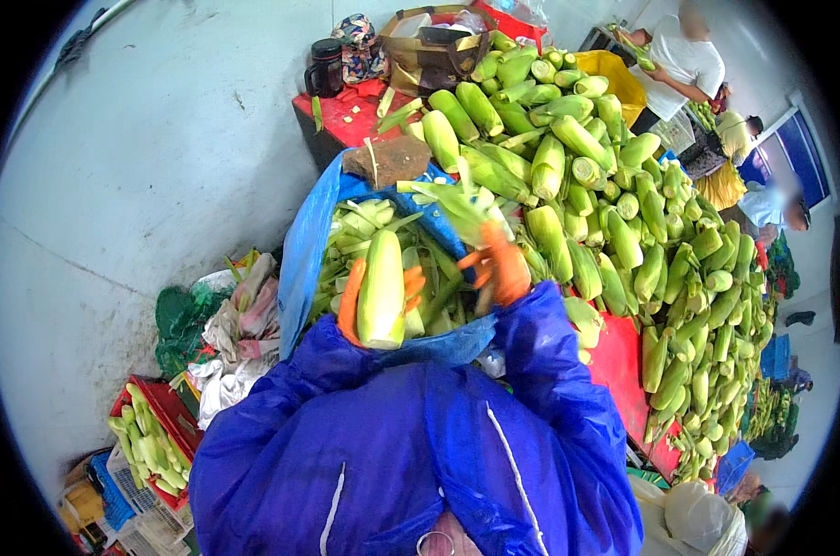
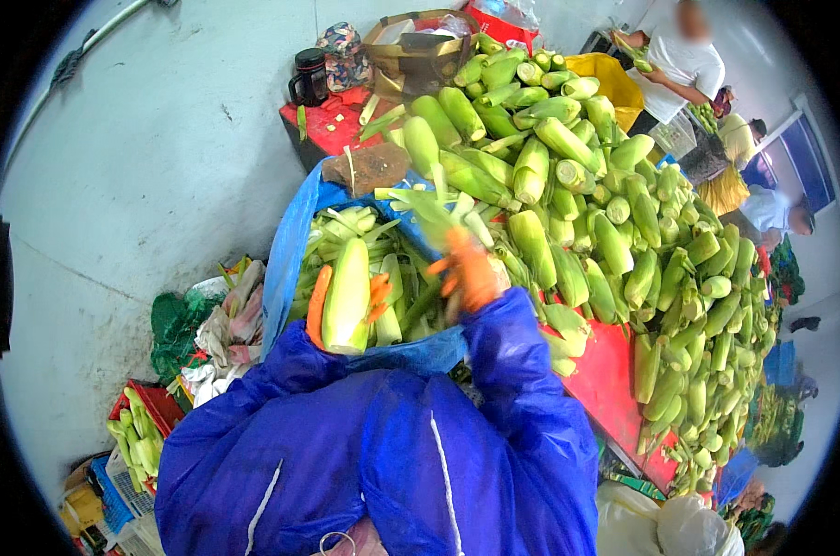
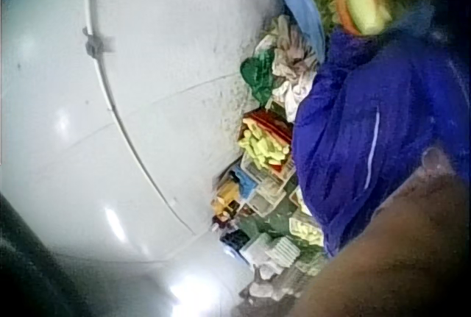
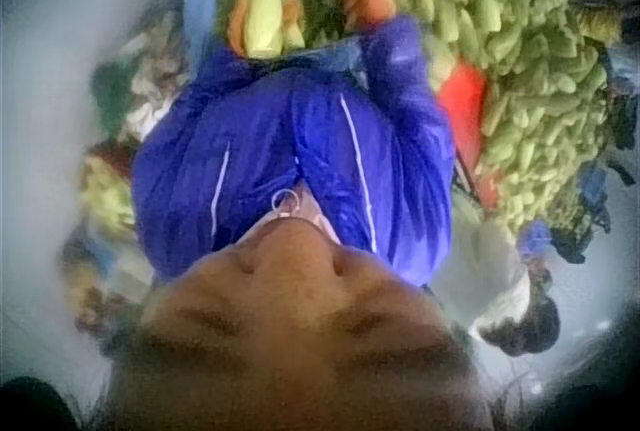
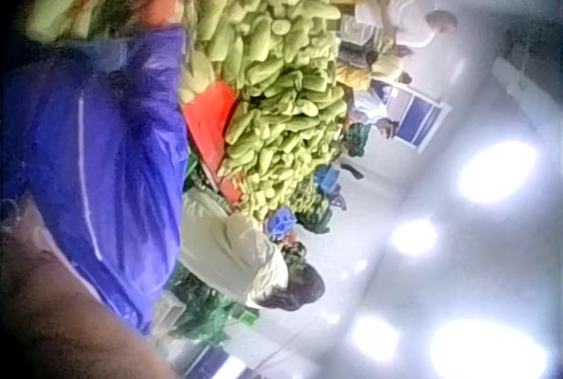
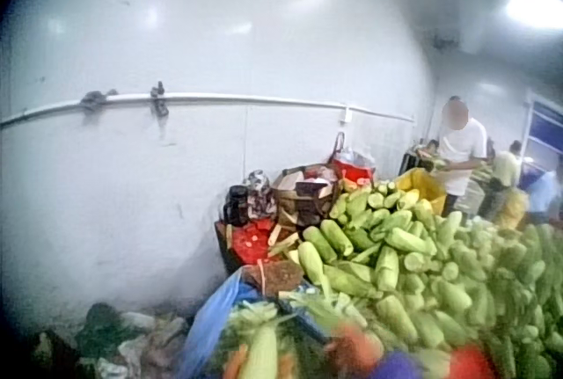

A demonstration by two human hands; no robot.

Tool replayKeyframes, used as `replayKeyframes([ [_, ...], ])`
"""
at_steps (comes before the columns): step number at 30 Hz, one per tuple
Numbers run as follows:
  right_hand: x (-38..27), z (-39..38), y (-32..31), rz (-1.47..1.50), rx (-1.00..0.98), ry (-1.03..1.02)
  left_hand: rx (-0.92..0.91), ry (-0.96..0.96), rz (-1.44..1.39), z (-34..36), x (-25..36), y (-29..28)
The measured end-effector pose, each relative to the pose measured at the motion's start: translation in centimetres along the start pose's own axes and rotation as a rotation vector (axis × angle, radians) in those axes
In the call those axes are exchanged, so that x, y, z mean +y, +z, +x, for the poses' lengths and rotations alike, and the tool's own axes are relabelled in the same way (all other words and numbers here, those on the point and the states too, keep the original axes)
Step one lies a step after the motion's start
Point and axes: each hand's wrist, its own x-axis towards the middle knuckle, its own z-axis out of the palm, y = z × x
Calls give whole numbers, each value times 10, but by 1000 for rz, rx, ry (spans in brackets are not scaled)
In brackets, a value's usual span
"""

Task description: The person peels corn cobs by hand, removing the husks and silk. They place the peeled corn into a green crate and occasionally move around the workspace to handle different piles of corn and crates.

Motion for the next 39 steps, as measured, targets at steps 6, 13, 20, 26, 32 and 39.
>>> replayKeyframes([
  [6, 39, -36, 53, -209, -354, 181, -65, -29, 716, 22, 2, -5],
  [13, 25, -37, 41, -398, -402, 224, 132, 239, 819, 29, -17, 6],
  [20, 45, -22, 26, -297, -380, 215, 83, 158, 806, 29, -16, 9],
  [26, 64, -10, 30, -226, -135, 255, 87, 150, 887, 36, -10, -1],
  [32, 82, -9, 31, -53, 11, 196, 220, 384, 1357, 54, -6, -17],
  [39, 74, -18, 37, 130, -97, 171, 132, 239, 1130, 46, -14, 14],
])
